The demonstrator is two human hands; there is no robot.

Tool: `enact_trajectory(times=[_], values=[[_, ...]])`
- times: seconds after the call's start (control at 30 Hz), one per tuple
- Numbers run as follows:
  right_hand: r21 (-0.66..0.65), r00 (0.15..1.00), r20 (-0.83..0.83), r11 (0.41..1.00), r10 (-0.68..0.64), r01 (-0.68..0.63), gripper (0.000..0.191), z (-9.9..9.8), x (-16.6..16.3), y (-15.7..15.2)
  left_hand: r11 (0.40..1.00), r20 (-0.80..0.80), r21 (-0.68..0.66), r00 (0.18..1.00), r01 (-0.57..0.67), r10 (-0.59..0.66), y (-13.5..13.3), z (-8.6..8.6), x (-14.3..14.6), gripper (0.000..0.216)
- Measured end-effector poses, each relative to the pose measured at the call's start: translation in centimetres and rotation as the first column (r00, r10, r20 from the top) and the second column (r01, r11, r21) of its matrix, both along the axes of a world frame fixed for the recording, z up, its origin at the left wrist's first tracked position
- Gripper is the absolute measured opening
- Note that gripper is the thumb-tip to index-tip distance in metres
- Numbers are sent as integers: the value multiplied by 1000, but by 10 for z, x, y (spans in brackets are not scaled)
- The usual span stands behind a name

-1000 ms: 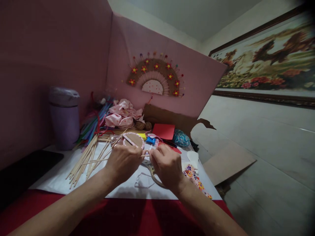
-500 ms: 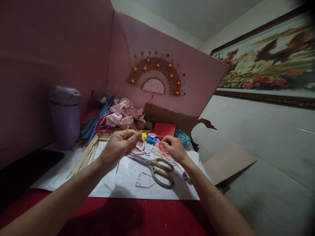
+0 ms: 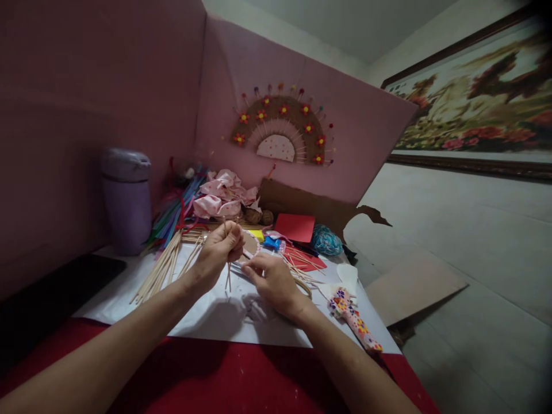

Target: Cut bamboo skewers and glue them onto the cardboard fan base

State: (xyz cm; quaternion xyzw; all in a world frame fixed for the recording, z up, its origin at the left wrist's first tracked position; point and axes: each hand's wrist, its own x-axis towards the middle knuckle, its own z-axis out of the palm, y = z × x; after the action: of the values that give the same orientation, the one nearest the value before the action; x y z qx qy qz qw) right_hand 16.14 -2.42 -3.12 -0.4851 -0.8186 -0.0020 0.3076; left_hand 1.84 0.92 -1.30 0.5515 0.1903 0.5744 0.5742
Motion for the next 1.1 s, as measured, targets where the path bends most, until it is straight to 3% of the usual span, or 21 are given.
enact_trajectory(times=[0.13, 0.27, 0.33, 0.67, 0.93, 1.1], values=[[6, 999, -6, 999, -31, 31, 15, -14, -3, -8, 987, -238, 128, 964, -93, 122, 3, -7, 1, 31], [-24, 998, -62, 1000, -15, 13, 11, -24, -2, -10, 931, -529, 330, 787, -155, 318, 2, -12, 2, 38], [-63, 994, -108, 998, -11, 4, 7, -27, -4, -10, 918, -587, 369, 730, -143, 349, 0, -14, 3, 39], [-139, 949, -315, 990, -26, -19, 14, -37, -10, -13, 948, -518, 312, 826, -58, 221, -7, -15, 8, 33], [-45, 975, -220, 999, -4, -6, 14, -45, -7, -8, 909, -570, 410, 756, -77, 322, -8, -20, 8, 29], [-35, 981, -194, 999, -28, 22, 13, -47, -8, -9, 875, -581, 458, 694, -154, 426, -10, -19, 9, 32]])
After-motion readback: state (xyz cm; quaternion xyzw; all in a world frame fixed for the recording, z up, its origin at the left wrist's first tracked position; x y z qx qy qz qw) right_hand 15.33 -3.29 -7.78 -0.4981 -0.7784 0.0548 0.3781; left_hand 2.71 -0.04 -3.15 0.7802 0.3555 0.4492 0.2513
